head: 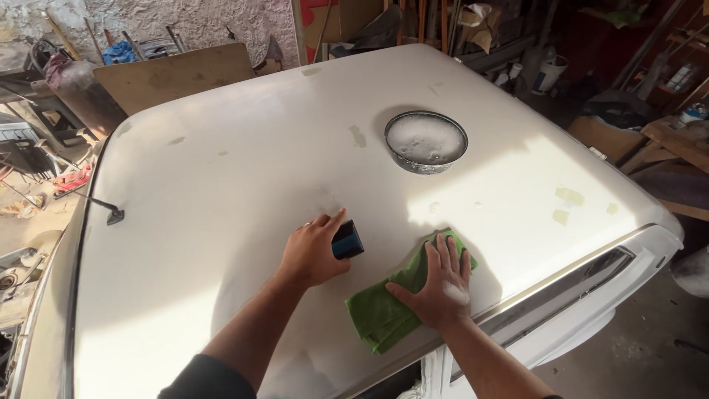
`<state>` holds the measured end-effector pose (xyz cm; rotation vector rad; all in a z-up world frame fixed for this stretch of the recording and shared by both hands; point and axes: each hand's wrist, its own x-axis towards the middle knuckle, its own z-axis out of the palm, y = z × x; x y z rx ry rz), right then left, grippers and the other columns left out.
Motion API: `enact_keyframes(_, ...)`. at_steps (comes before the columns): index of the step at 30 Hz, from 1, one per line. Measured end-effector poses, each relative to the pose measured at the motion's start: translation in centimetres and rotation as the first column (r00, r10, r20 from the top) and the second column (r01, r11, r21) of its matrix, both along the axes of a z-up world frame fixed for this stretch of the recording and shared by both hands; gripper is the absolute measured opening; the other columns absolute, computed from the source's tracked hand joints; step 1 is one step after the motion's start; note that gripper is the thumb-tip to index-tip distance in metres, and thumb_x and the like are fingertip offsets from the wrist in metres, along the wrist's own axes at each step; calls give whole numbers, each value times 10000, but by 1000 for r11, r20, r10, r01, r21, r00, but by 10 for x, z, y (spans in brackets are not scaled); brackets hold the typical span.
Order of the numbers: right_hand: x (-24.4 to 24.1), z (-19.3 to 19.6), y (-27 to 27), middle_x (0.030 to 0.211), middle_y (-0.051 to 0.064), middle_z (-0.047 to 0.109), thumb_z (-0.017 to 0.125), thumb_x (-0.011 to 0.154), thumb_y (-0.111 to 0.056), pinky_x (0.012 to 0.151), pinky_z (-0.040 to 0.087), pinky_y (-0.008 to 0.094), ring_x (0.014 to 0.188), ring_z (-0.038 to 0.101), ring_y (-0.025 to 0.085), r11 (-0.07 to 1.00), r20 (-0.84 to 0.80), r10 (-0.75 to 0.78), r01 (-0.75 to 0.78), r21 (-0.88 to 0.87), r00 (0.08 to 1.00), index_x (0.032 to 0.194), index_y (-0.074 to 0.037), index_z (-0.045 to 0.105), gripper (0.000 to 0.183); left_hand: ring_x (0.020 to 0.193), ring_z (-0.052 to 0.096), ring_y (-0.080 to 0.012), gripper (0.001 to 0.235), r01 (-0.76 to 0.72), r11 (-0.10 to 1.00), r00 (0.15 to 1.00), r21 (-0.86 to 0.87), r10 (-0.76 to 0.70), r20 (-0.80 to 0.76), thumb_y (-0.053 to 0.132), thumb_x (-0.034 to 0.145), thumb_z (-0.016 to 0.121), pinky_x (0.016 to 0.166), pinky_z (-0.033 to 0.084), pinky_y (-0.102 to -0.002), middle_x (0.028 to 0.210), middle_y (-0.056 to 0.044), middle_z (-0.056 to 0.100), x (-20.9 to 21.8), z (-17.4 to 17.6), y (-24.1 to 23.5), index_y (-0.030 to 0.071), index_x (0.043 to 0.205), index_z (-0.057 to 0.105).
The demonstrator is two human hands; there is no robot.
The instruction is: The person cleans the hood of a white car using a green cloth and a blue scraper. They repeatedly dip the scraper into a bowl of soapy water and scrape the surface, wiping away residue with the cloth. The task focuses on removing spots from the hood and the area around the windshield.
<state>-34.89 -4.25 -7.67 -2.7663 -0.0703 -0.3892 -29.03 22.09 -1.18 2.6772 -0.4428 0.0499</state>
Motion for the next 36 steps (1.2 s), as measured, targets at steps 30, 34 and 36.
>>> enact_keyframes(30,177,12,188,1722,61,128,484,749,-931,1273,31,426,1586,60,255,427,-266,817,-847,-318,512,1644,-158,168,1223,1323,508,-420,932,-165,814,825,-557,424,375,74,837,780,1051,515,-483,1472,-280,338,-95,-102,95,3,1525,154)
enact_keyframes(34,147,3,187,1723,25,179,447,879,-800,1281,58,424,1591,108,241,358,-268,864,-894,-269,427,1638,-194,235,993,1342,507,-413,927,-93,808,820,-582,394,415,50,846,761,1066,514,-488,1484,-281,320,-91,-103,98,0,1535,143)
enact_keyframes(36,144,-1,172,1724,-8,203,390,996,-644,1288,81,420,1594,138,224,358,-282,862,-900,-249,421,1633,-229,267,770,1337,512,-401,915,-86,796,813,-599,404,420,31,848,749,1072,512,-488,1478,-266,325,-90,-103,99,7,1536,147)
